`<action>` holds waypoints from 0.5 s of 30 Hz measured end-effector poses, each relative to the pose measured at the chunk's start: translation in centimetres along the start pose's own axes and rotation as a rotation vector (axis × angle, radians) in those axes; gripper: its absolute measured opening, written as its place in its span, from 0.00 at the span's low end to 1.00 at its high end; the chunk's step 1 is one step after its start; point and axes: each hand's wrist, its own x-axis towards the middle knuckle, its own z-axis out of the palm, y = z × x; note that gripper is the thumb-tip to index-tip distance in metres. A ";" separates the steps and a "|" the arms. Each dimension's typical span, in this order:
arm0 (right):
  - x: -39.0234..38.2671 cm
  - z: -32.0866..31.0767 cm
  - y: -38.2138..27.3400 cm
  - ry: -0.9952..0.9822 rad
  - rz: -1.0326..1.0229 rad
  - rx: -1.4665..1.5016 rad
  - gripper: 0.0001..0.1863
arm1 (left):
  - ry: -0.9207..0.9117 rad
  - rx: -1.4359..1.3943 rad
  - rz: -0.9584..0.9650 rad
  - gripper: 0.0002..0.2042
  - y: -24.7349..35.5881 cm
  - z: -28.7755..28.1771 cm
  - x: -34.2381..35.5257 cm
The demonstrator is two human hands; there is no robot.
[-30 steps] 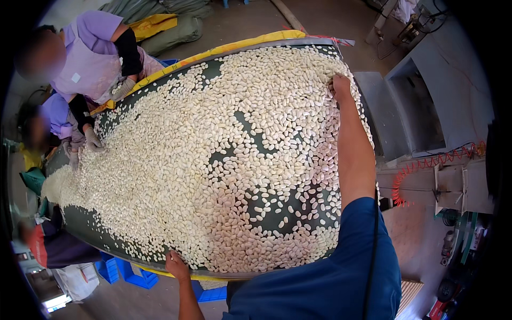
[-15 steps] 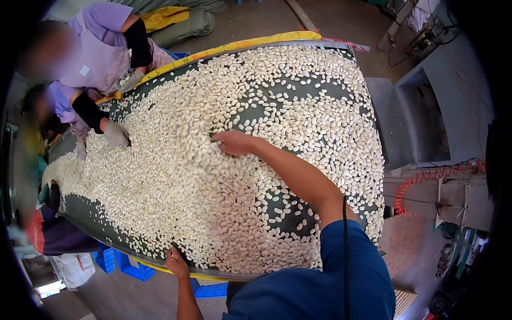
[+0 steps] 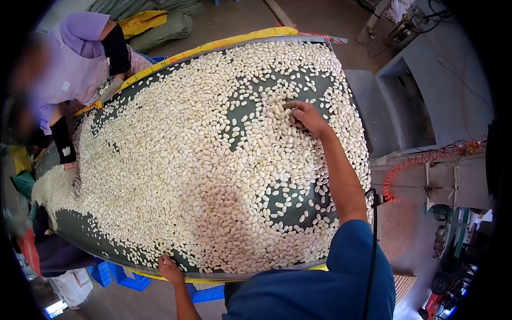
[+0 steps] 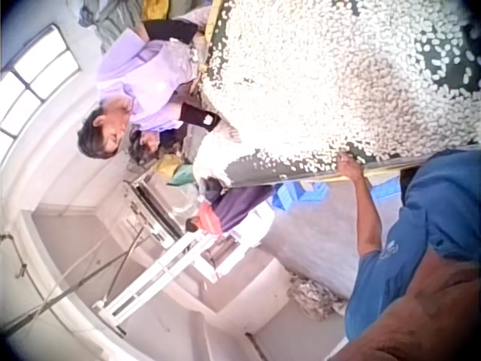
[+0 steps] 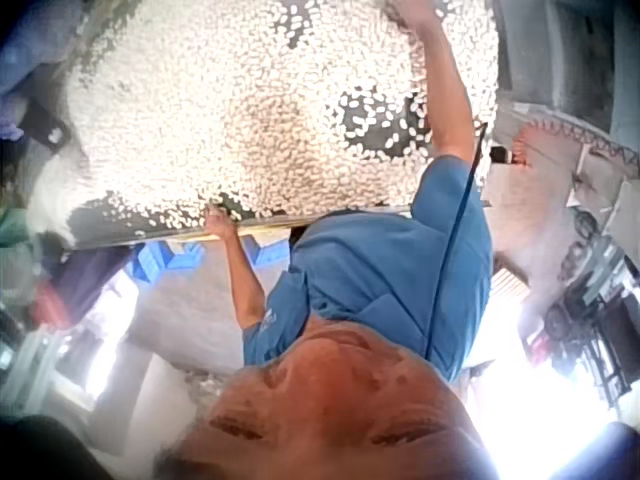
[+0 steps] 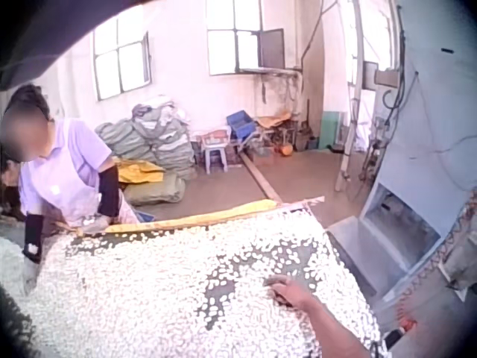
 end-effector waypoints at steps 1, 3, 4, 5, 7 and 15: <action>0.5 0.2 -0.2 0.046 -0.010 0.104 0.15 | -0.005 -0.020 -0.013 0.13 1.0 -0.2 0.2; 3.3 -0.1 -0.4 0.146 -0.132 0.110 0.12 | -0.001 -0.043 -0.029 0.13 1.1 -0.4 0.9; 4.9 0.2 -1.1 0.195 -0.178 0.079 0.12 | 0.000 -0.055 -0.026 0.13 -0.2 -0.2 1.1; 6.5 1.1 -1.9 0.255 -0.219 -0.002 0.12 | 0.001 -0.066 -0.024 0.14 -1.5 0.1 1.3; 10.6 1.4 -2.7 0.378 -0.292 -0.271 0.13 | -0.004 -0.060 -0.046 0.14 -2.2 0.1 1.6; 19.3 9.9 -3.5 0.288 -0.154 -0.004 0.24 | 0.023 -0.053 0.026 0.11 -2.8 -0.7 3.5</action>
